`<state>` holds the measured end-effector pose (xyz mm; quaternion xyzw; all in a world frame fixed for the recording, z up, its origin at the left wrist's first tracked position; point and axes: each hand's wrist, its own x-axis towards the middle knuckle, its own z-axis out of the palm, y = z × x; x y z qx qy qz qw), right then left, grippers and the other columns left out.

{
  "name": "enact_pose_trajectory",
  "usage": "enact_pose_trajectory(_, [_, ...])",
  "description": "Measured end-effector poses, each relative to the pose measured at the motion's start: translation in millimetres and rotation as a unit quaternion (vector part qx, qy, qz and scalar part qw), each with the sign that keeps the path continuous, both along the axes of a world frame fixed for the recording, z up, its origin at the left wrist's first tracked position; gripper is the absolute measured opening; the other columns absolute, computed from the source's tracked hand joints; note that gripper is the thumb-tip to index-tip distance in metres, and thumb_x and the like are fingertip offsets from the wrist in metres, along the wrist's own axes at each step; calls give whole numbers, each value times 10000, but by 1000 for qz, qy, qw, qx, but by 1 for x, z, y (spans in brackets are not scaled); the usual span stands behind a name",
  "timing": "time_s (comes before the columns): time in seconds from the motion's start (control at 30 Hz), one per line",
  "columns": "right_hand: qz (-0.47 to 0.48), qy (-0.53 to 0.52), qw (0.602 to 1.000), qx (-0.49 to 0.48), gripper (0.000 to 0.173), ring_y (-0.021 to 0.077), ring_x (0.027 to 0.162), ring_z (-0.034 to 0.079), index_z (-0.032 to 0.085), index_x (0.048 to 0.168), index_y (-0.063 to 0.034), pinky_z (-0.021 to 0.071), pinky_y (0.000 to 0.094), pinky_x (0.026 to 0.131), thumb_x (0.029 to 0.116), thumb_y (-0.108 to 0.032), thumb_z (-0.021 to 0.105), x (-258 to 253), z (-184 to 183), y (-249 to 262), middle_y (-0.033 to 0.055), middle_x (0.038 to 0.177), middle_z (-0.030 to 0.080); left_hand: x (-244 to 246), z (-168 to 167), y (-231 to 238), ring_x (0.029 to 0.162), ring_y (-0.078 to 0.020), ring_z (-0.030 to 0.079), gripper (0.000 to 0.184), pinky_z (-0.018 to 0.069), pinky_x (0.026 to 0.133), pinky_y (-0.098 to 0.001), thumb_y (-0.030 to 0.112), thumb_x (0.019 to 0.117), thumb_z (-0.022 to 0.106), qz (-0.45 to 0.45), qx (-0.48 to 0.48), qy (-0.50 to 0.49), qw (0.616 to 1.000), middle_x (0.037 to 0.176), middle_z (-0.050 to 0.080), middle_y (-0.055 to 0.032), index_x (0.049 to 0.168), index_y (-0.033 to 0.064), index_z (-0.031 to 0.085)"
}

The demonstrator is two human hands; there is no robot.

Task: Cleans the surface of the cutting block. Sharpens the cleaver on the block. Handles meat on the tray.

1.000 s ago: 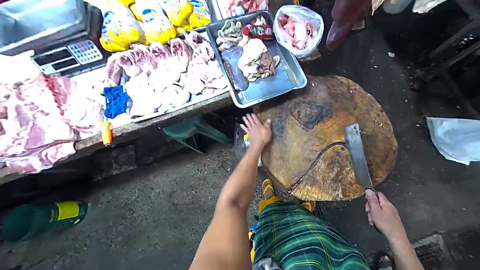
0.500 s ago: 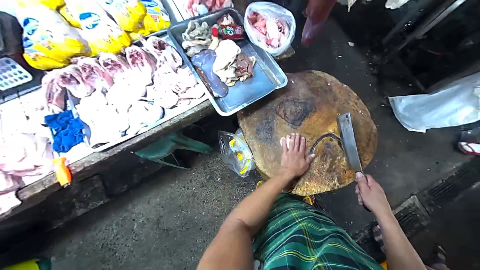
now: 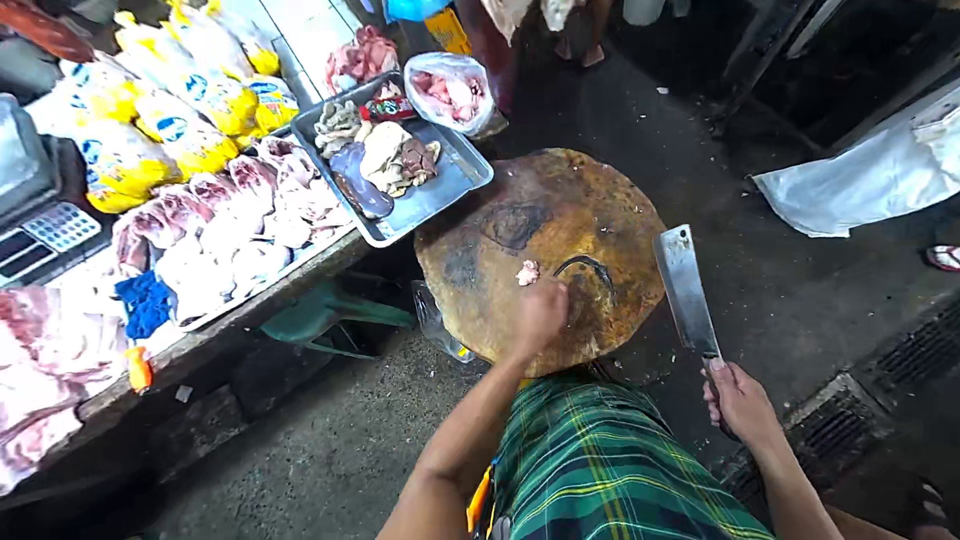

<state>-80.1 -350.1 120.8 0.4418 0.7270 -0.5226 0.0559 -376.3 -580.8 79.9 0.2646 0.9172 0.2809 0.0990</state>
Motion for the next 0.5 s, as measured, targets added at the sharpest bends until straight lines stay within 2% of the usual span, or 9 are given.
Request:
enact_pose_trajectory(0.03, [-6,-3,1000,-1,568,175,504,592,617,1243,-52,565,384,474,1104,-528,340,10,-1,10,60,747,636,-29,2,-5,1055,-326,680,388,557,916,-560,366,1068,463,69,-11,38,997,1143,696,-165,1107,64,704])
enact_pose_trajectory(0.07, [-9,-9,1000,-2,567,176,507,591,613,1247,-55,563,384,475,1102,-532,343,20,-3,19,60,747,632,-60,-2,-9,1213,-408,606,492,481,1030,-619,439,1057,458,137,-52,53,988,1283,641,-233,1248,35,663])
enact_pose_trajectory(0.1, [-12,-16,1000,-6,566,179,509,590,610,1249,-56,560,386,475,1101,-533,344,28,-6,26,62,748,631,-84,-12,-10,1429,-458,418,668,316,1171,-667,567,1032,442,197,-92,42,975,1511,481,-264,1440,49,550])
enact_pose_trajectory(0.13, [-16,-23,1000,-11,563,181,509,588,607,1252,-54,557,387,476,1103,-529,343,35,-10,32,64,749,629,-93,-25,-4,1535,-483,204,832,132,1218,-710,679,994,406,226,-132,28,965,1645,279,-269,1568,77,396])
enact_pose_trajectory(0.17, [-19,-30,999,-13,561,179,506,580,605,1250,-53,552,385,474,1105,-526,340,41,-14,38,63,746,621,-83,-30,11,1553,-501,113,908,54,1208,-745,725,986,343,215,-170,30,961,1677,180,-279,1620,78,293])
enact_pose_trajectory(0.23, [-18,-33,999,-12,564,186,500,578,604,1247,-46,553,395,471,1105,-521,336,44,-21,49,66,741,619,-18,-23,55,1568,-458,117,802,76,1220,-734,644,1047,259,105,-184,52,976,1689,184,-244,1622,87,293])
enact_pose_trajectory(0.33, [-37,-48,998,-15,565,182,493,578,607,1242,-46,558,393,473,1103,-525,341,56,-25,41,67,743,626,86,-41,86,1593,-309,127,696,83,1257,-655,577,1073,243,-103,-159,84,978,1712,234,-72,1626,163,326])
enact_pose_trajectory(0.4, [-49,-52,997,-12,546,174,487,580,613,1234,-48,555,383,462,1107,-509,351,57,-23,35,62,736,628,66,-42,77,1589,-300,152,736,117,1257,-650,698,1026,270,-130,-164,78,975,1708,249,-37,1622,272,339])
enact_pose_trajectory(0.5, [-50,-60,997,-6,533,172,494,584,615,1218,-45,551,378,466,1113,-490,342,65,-20,22,61,728,628,-38,-35,31,1536,-485,204,789,116,1189,-771,742,996,212,68,-167,94,979,1655,294,-222,1596,257,375])
